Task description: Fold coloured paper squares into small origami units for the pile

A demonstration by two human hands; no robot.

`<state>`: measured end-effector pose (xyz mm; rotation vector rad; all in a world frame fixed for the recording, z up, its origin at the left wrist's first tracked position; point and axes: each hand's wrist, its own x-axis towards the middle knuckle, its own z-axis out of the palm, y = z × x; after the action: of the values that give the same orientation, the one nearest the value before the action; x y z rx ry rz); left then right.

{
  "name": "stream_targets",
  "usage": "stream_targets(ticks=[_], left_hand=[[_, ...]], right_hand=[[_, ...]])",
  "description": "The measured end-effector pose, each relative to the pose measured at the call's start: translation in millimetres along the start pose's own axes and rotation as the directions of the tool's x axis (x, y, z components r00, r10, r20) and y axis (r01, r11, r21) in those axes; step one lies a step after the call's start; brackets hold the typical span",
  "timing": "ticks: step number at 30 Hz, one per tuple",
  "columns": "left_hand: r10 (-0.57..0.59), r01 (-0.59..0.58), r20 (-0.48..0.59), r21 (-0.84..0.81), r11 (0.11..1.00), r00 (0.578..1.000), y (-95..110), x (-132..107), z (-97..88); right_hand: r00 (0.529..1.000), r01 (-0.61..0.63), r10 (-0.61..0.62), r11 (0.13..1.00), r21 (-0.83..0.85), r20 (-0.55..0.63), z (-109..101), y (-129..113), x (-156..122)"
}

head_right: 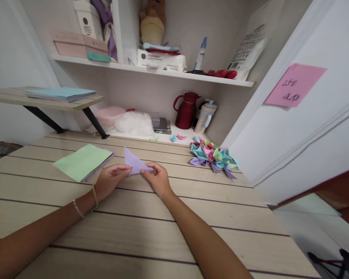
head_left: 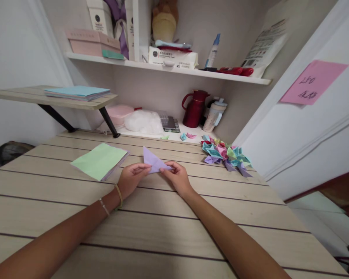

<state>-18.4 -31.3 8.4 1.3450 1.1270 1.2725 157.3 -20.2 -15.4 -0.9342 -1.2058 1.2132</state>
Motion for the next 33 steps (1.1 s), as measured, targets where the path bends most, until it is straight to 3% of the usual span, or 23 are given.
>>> stream_targets(ticks=[5, 9, 13, 18, 24, 29, 33], left_hand=[[0.035, -0.034, 0.025, -0.060, 0.998, 0.999, -3.4, 2.1, 1.0], [0.069, -0.065, 0.064, -0.059, 0.996, 0.996, -3.4, 2.7, 0.8], [0.044, -0.041, 0.051, -0.054, 0.998, 0.998, 0.1, 2.9, 0.0], [-0.028, 0.031, 0.121, -0.022, 0.999, 0.992, 0.0, 3.5, -1.8], [-0.016, 0.013, 0.148, 0.022, 1.000, 0.989, -3.5, 4.9, -4.8], [0.001, -0.001, 0.197, 0.002, 1.000, 0.980, -4.7, 5.1, -6.6], [-0.005, 0.008, 0.246, -0.010, 1.000, 0.969, -4.4, 5.2, -6.9]], right_hand=[[1.000, 0.009, -0.009, 0.996, 0.093, 0.001, 0.7, -3.7, 0.5], [0.999, -0.001, 0.000, 1.000, 0.020, 0.041, -0.5, -1.7, 1.6], [0.999, -0.007, 0.010, 0.999, -0.048, 0.047, -2.1, 0.9, 1.1], [0.999, -0.034, 0.034, 0.999, -0.036, 0.025, -1.1, -3.3, -0.7], [0.999, -0.040, 0.039, 0.999, 0.016, 0.018, -0.2, -7.7, -0.9], [0.993, -0.064, 0.053, 0.992, 0.105, 0.108, -1.4, -7.1, -0.1], [0.989, -0.080, 0.069, 0.994, 0.077, 0.134, -1.5, -6.2, 0.3]])
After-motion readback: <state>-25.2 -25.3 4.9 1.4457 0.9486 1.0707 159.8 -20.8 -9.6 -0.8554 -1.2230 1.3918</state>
